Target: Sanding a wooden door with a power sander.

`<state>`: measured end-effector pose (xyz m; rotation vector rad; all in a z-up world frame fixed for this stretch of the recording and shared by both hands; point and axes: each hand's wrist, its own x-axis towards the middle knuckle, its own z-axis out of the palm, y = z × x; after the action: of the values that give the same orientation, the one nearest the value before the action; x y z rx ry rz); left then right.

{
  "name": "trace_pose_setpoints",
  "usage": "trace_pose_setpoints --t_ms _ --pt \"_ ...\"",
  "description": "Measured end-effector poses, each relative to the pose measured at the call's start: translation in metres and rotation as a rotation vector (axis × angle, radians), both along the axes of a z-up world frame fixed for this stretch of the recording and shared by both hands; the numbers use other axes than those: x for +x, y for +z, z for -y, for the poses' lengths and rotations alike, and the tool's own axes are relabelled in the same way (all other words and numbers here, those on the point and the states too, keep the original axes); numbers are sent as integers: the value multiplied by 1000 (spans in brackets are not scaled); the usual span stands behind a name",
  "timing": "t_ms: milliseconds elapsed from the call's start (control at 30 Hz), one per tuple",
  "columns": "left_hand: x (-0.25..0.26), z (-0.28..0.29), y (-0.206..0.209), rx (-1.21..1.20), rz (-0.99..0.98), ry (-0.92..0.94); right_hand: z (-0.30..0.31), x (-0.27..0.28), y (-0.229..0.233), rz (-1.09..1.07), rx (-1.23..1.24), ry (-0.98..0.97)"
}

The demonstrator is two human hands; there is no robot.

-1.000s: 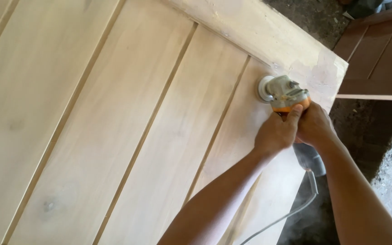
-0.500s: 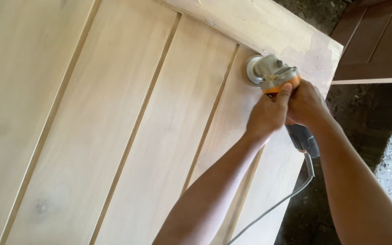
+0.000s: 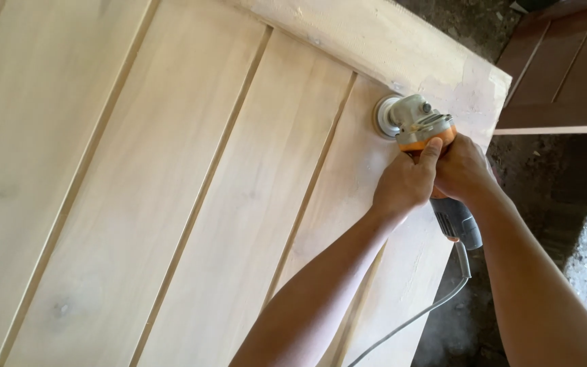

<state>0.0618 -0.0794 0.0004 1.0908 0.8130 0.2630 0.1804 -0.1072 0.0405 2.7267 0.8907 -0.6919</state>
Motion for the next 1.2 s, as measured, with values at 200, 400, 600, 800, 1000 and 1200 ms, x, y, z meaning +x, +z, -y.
trace_pose_setpoints --t_ms 200,400,600,800,1000,1200 --pt "-26 -35 5 -92 -93 13 -41 -13 -16 -56 11 165" --pt "-31 -44 -9 -54 17 193 -70 -42 3 -61 -33 223" --pt "-11 -15 20 -121 -33 -38 5 31 -27 -27 106 178" --pt "20 24 -5 -21 -35 108 10 18 6 -43 34 115" --pt "27 35 13 0 -65 128 29 44 -5 25 -49 280" --pt "23 74 4 23 32 352 40 21 12 -109 51 256"
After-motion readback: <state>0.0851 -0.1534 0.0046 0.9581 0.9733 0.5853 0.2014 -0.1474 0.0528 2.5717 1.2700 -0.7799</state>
